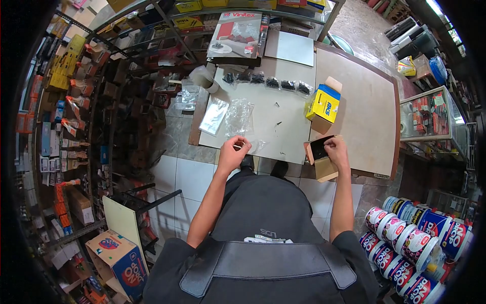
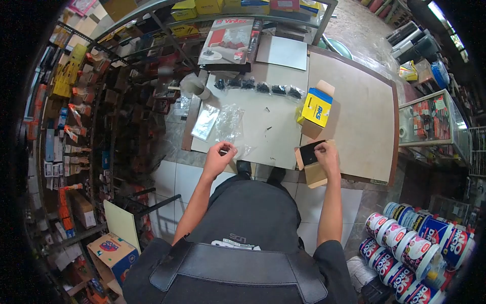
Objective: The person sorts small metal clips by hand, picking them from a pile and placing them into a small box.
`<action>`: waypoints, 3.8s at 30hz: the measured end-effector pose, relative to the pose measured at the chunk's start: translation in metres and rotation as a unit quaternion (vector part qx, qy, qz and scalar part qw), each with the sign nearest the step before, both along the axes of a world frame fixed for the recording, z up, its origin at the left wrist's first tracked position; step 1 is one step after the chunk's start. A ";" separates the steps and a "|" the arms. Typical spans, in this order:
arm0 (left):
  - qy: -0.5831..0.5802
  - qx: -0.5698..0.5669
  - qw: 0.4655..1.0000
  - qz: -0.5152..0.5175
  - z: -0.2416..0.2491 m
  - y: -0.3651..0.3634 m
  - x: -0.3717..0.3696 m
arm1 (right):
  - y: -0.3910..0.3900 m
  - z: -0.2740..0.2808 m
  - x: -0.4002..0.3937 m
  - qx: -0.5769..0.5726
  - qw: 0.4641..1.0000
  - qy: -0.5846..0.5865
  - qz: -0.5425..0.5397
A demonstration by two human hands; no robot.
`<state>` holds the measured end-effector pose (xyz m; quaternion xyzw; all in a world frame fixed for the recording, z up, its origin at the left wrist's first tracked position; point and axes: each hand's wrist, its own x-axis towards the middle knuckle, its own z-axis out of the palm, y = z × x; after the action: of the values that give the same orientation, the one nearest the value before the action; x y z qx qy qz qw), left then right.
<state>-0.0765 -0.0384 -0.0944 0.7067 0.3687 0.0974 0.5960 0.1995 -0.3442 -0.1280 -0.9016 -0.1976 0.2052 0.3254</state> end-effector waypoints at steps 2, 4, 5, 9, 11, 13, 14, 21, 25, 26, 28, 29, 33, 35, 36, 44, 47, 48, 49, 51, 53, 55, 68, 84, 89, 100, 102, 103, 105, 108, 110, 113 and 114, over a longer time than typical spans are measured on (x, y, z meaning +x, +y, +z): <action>0.000 0.002 1.000 -0.003 0.000 0.001 0.002 | -0.003 0.001 0.001 0.041 0.997 0.059 -0.040; 0.004 -0.005 1.000 -0.003 0.000 0.001 0.003 | -0.007 0.004 0.002 0.082 0.987 0.116 -0.079; 0.005 -0.005 1.000 -0.004 0.000 0.001 0.004 | -0.010 0.005 0.003 0.118 0.967 0.203 -0.098; -0.002 0.006 1.000 -0.016 0.000 0.003 0.007 | -0.018 0.002 0.004 0.264 0.866 0.395 -0.158; -0.004 0.005 1.000 -0.021 -0.001 0.004 0.007 | -0.018 -0.001 0.004 0.302 0.839 0.422 -0.164; -0.001 -0.001 1.000 -0.019 -0.001 0.005 0.008 | -0.012 0.001 0.001 0.340 0.809 0.447 -0.170; 0.000 0.000 1.000 -0.019 -0.001 0.006 0.009 | -0.008 0.000 -0.001 0.362 0.796 0.452 -0.174; -0.002 0.010 1.000 -0.009 -0.005 0.011 0.007 | 0.064 0.001 -0.007 0.379 0.775 0.495 -0.105; 0.002 -0.012 1.000 0.011 0.001 0.013 0.003 | 0.124 -0.027 -0.004 0.263 0.871 0.408 -0.071; 0.003 -0.011 1.000 0.015 0.000 0.013 0.001 | 0.136 -0.038 -0.001 0.210 0.908 0.361 -0.044; -0.003 0.000 1.000 0.026 -0.002 0.013 -0.005 | 0.159 -0.041 -0.001 0.121 0.945 0.301 -0.031; -0.002 0.001 1.000 0.031 -0.002 0.013 -0.008 | 0.167 -0.041 -0.001 0.032 0.971 0.234 -0.021; 0.013 -0.022 0.998 0.062 0.003 0.011 -0.021 | 0.180 -0.114 0.003 0.036 0.998 0.013 0.047; 0.019 -0.037 0.997 0.072 0.003 0.010 -0.025 | 0.182 -0.119 -0.004 0.076 0.995 -0.031 0.048; 0.014 -0.037 0.996 0.076 0.001 0.009 -0.027 | 0.182 -0.115 -0.007 0.075 0.995 -0.031 0.049; 0.016 -0.035 0.997 0.065 -0.005 0.006 -0.027 | 0.168 -0.058 -0.016 0.132 0.990 0.054 0.001; 0.018 -0.032 0.997 0.065 -0.006 0.006 -0.022 | 0.143 -0.023 -0.012 0.249 0.950 0.178 -0.059; 0.018 -0.023 0.998 0.058 -0.006 0.007 -0.021 | 0.128 -0.016 -0.010 0.248 0.950 0.176 -0.062; 0.017 -0.014 0.998 0.051 -0.005 0.008 -0.020 | 0.110 -0.010 -0.007 0.324 0.895 0.295 -0.089; 0.025 -0.010 0.999 0.044 -0.002 0.007 -0.015 | 0.079 0.006 -0.013 0.431 0.774 0.442 -0.143; 0.034 -0.006 0.999 0.036 -0.003 0.007 -0.013 | 0.057 0.029 -0.024 0.472 0.712 0.478 -0.202; 0.009 -0.001 1.000 0.016 -0.009 0.007 -0.010 | 0.040 0.027 -0.026 0.454 0.721 0.466 -0.239; -0.001 0.003 0.999 -0.036 -0.009 0.003 0.009 | 0.028 0.006 -0.044 -0.174 0.982 -0.045 0.062; 0.008 -0.001 1.000 -0.027 -0.010 0.004 0.008 | 0.026 -0.019 -0.038 -0.145 0.980 -0.099 0.095; 0.010 0.001 0.999 -0.034 -0.015 0.006 0.006 | 0.030 -0.004 -0.038 -0.127 0.985 -0.072 0.093; 0.010 -0.003 0.999 -0.032 -0.013 0.008 0.007 | 0.026 -0.005 -0.034 -0.101 0.993 -0.066 0.014; 0.012 -0.002 0.999 -0.033 -0.014 0.009 0.006 | 0.019 -0.018 -0.023 -0.090 0.991 -0.096 -0.002; 0.015 0.000 0.999 -0.033 -0.014 0.009 0.006 | 0.017 -0.020 -0.017 0.004 0.998 -0.058 0.002; 0.012 0.002 0.999 -0.034 -0.016 0.009 0.005 | 0.019 -0.015 -0.010 0.205 0.933 0.279 -0.099; 0.012 0.003 0.999 -0.036 -0.014 0.009 0.005 | 0.043 0.000 -0.013 0.433 0.775 0.452 -0.085; 0.016 0.002 0.999 -0.035 -0.011 0.009 0.004 | 0.070 0.011 -0.015 0.459 0.758 0.457 -0.082; 0.026 -0.005 0.999 -0.022 -0.009 0.009 0.001 | 0.113 0.017 -0.007 0.494 0.683 0.501 -0.198; 0.020 -0.002 1.000 -0.020 -0.009 0.010 0.000 | 0.126 0.004 -0.002 0.448 0.707 0.504 -0.212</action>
<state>-0.0767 -0.0287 -0.1036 0.7143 0.3671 0.0705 0.5917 0.1980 -0.2185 -0.1244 -0.4304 0.1241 0.4423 0.7770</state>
